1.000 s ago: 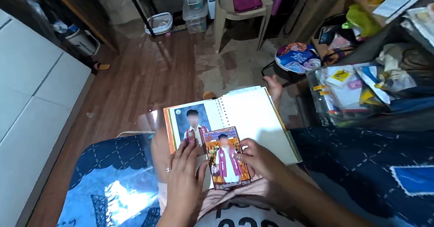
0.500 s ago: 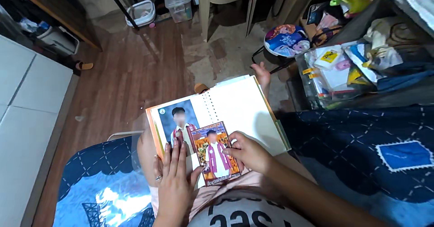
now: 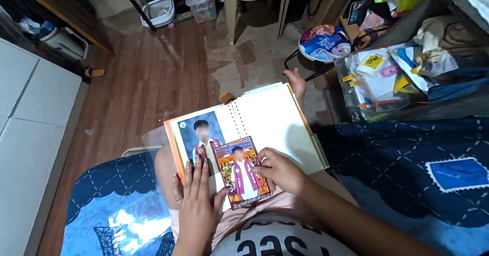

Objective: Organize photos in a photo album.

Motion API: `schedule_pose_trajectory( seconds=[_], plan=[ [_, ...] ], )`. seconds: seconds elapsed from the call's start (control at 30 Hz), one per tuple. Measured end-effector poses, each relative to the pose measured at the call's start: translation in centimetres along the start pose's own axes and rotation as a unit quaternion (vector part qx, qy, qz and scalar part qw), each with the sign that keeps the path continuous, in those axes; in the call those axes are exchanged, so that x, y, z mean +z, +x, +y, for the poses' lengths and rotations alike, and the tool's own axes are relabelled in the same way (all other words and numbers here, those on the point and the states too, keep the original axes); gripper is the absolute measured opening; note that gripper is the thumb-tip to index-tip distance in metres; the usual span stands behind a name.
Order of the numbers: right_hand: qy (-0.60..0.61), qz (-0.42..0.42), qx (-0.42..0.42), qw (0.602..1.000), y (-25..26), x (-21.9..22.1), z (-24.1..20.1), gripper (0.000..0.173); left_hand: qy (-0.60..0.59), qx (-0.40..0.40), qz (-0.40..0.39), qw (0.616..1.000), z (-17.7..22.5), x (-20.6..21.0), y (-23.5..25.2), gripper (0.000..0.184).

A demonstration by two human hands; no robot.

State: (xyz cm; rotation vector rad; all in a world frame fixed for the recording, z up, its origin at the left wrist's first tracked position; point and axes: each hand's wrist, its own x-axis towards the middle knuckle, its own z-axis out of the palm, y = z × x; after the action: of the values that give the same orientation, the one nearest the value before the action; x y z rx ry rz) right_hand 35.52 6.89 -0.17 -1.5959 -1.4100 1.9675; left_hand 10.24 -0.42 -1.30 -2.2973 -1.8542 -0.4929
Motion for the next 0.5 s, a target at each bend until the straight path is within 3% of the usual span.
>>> schedule_pose_trajectory(
  seconds=[0.5],
  plan=[
    [0.003,0.003,-0.007,1.000,0.15,0.02,0.15,0.031,0.015,0.000,0.008,1.000,0.02,0.20,0.04,0.077]
  ],
)
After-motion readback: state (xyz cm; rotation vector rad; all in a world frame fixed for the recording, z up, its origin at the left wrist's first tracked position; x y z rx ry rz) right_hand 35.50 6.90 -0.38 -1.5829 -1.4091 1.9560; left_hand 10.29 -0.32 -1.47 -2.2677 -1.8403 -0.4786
